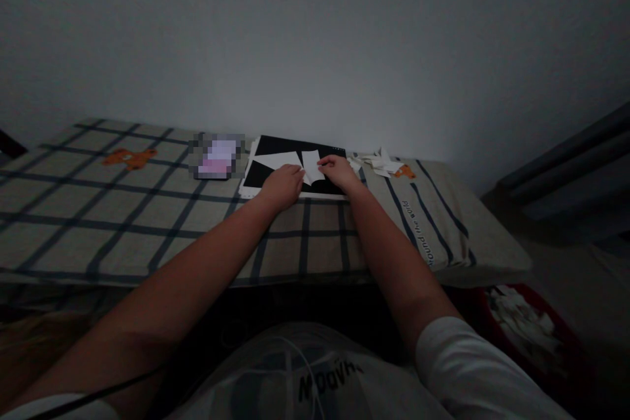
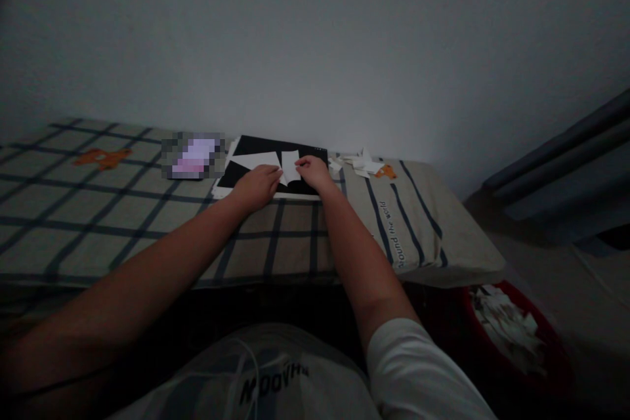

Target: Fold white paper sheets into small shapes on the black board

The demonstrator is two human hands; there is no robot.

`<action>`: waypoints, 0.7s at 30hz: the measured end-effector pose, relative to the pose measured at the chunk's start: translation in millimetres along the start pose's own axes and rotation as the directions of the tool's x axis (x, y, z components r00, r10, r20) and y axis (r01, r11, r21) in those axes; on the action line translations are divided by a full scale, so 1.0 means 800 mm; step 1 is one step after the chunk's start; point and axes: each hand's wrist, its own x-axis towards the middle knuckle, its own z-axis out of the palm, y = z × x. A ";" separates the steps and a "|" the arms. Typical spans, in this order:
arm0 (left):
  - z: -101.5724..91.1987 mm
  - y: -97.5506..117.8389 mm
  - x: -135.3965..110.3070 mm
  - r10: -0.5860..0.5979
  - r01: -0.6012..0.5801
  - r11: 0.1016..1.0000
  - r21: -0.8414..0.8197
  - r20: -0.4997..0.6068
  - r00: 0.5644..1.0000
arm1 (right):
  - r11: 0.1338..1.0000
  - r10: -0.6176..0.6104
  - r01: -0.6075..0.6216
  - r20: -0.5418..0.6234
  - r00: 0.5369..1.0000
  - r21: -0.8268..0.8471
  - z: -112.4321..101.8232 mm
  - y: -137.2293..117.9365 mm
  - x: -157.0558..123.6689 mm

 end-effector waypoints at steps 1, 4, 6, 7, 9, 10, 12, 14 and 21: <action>0.000 0.000 0.000 -0.002 0.002 1.000 0.001 0.003 1.000 | 1.000 -0.004 0.004 0.002 1.000 -0.003 0.000 0.001 0.001; 0.000 0.001 0.002 0.006 -0.006 1.000 0.010 0.028 1.000 | 0.999 -0.015 0.016 0.013 1.000 -0.032 0.000 0.002 0.001; -0.002 0.002 0.004 0.013 -0.014 1.000 0.018 0.043 0.999 | 0.998 -0.017 0.019 0.026 1.000 -0.054 0.000 0.001 0.000; -0.003 0.003 0.004 0.017 -0.019 1.000 0.022 0.048 0.999 | 0.998 -0.018 0.019 0.031 0.999 -0.060 -0.001 0.001 0.000; -0.005 0.003 0.005 0.026 -0.028 0.999 0.031 0.054 0.998 | 0.998 -0.016 0.018 0.034 0.999 -0.062 -0.001 0.001 0.000; -0.006 0.003 0.005 0.029 -0.031 0.999 0.035 0.055 0.998 | 0.998 -0.015 0.017 0.032 0.999 -0.060 -0.002 0.002 0.000; -0.005 0.003 0.005 0.026 -0.028 0.999 0.041 0.055 0.998 | 0.998 -0.012 0.014 0.023 1.000 -0.055 -0.002 0.003 0.001; -0.002 0.002 0.005 0.024 -0.026 0.999 0.042 0.051 0.998 | 0.999 -0.010 0.011 0.014 1.000 -0.041 -0.002 0.003 0.001; 0.003 0.000 0.001 0.018 -0.018 0.999 0.046 0.017 1.000 | 1.000 -0.009 0.008 0.060 0.998 0.020 -0.006 -0.004 -0.005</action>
